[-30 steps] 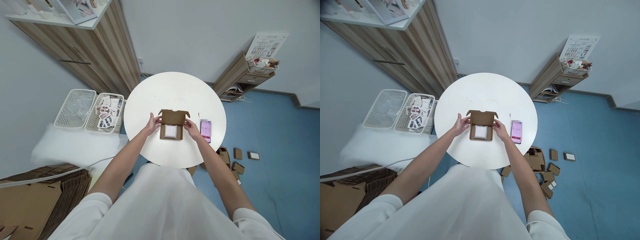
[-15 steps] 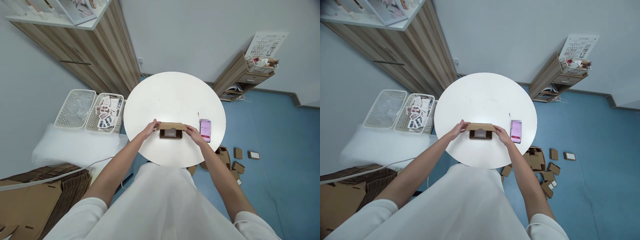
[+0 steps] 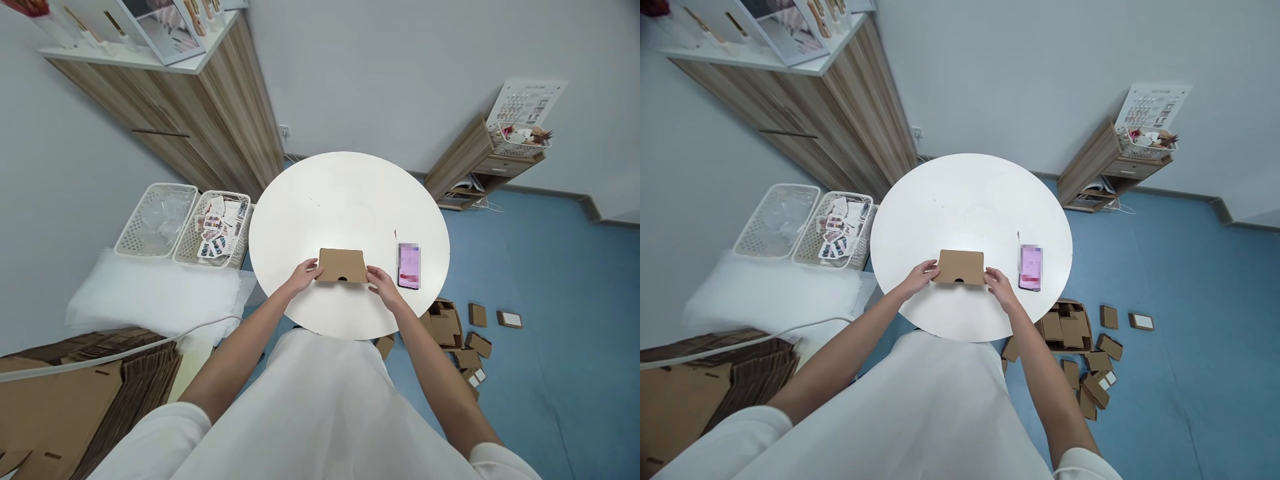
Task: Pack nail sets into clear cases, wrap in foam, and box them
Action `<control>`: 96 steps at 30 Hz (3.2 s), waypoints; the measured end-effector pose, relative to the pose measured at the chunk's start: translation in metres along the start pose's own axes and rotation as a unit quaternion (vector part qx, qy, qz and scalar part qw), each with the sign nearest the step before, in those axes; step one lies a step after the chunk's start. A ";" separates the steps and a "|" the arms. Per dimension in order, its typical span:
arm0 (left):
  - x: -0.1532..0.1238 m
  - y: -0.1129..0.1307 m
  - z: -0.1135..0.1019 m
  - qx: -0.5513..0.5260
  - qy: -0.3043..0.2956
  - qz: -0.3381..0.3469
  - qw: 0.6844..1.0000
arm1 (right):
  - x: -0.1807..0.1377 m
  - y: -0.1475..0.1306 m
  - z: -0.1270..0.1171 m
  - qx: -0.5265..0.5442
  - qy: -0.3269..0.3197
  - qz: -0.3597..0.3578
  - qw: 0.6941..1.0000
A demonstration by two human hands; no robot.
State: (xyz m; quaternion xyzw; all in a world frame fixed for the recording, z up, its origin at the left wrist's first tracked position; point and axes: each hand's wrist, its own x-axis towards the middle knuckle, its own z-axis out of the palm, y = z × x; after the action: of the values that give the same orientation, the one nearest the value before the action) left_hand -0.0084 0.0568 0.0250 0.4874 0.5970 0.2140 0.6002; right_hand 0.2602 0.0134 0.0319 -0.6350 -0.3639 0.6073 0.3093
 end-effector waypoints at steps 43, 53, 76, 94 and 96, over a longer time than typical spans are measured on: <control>0.005 0.026 0.011 0.240 0.021 0.141 0.960 | -0.009 -0.026 -0.022 -0.152 -0.001 -0.070 0.986; -0.010 0.028 0.014 0.239 0.072 0.173 0.953 | -0.001 -0.041 -0.016 -0.285 0.065 -0.125 0.948; -0.009 0.024 -0.003 0.316 -0.015 0.240 0.918 | -0.002 -0.055 -0.018 -0.360 -0.022 -0.116 0.925; -0.004 0.019 -0.008 0.280 -0.015 0.282 0.917 | 0.003 -0.027 -0.030 -0.258 -0.055 -0.205 0.943; -0.005 0.018 -0.008 0.278 -0.014 0.283 0.918 | 0.001 -0.023 -0.029 -0.240 -0.056 -0.223 0.943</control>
State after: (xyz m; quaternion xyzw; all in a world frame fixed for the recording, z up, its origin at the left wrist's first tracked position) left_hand -0.0105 0.0630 0.0440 0.7864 0.4605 0.1936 0.3634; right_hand 0.2870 0.0284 0.0522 -0.5574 -0.6481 0.4522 0.2544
